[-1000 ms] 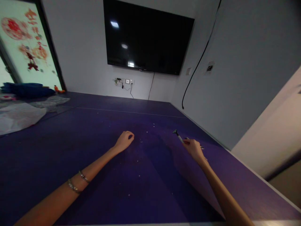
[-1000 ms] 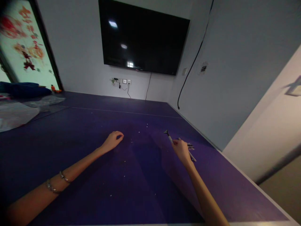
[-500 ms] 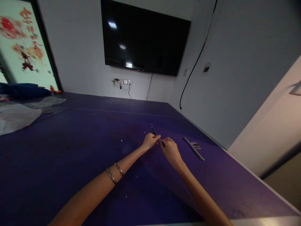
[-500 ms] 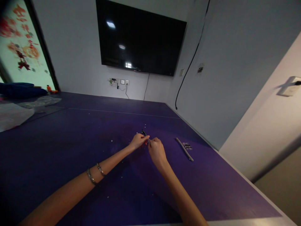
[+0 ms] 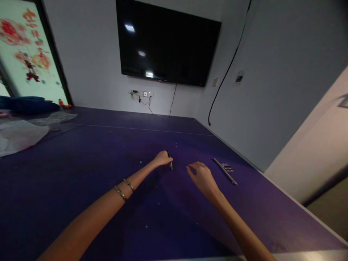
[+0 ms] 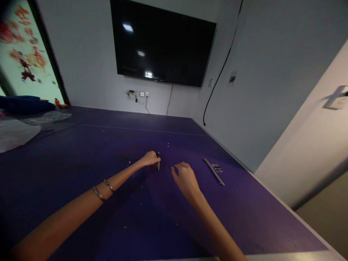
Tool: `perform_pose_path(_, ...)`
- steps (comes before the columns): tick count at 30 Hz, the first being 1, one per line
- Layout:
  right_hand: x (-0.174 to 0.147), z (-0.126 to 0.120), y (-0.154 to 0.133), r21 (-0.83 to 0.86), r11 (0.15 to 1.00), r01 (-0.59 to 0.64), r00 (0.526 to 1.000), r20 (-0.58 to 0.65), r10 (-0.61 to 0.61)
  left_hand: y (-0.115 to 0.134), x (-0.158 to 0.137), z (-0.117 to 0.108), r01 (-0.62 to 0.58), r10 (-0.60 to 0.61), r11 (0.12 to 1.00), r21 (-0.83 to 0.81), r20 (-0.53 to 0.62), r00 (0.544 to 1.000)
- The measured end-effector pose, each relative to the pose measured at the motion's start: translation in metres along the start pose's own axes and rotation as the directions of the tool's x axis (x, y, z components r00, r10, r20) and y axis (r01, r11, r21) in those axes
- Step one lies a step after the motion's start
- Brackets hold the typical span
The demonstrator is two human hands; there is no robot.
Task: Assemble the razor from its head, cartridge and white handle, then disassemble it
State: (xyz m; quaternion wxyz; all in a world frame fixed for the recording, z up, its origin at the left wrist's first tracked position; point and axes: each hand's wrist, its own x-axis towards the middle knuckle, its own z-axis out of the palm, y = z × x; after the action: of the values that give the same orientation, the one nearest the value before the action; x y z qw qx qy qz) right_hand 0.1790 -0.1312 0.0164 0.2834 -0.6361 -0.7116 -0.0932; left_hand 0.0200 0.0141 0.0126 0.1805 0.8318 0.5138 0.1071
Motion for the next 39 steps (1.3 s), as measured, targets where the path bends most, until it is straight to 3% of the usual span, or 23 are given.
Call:
perform_pose_path(5,-0.009,-0.013,0.046,-0.028,0.995,-0.1,0.995,0.015,0.1,-0.025,0.014,-0.008,0.01,-0.011,0.994,0.113,0.007,1.0)
perform_pose_path(12,-0.022,-0.021,0.084,-0.059,0.973,-0.223,0.971,0.07,0.227,-0.035,0.022,-0.001,0.056,-0.066,0.98,0.189,0.05,0.997)
perform_pose_path(17,-0.027,-0.023,0.105,-0.119,0.948,-0.295,0.949,0.074,0.305,-0.038,0.017,0.001,0.08,-0.089,0.979,0.187,0.042,0.995)
perform_pose_path(22,-0.031,-0.033,0.146,-0.173,0.909,-0.379,0.914,0.08,0.397,-0.043,0.0,0.0,0.105,-0.11,0.98,0.169,0.016,0.994)
perform_pose_path(28,-0.039,-0.039,0.195,-0.262,0.895,-0.362,0.894,0.176,0.413,-0.046,-0.018,0.01,0.106,-0.107,0.989,0.107,0.001,0.994)
perform_pose_path(39,-0.037,-0.024,0.224,-0.279,0.892,-0.355,0.85,0.301,0.432,-0.046,-0.017,0.016,0.075,-0.072,0.994,0.081,-0.04,0.997)
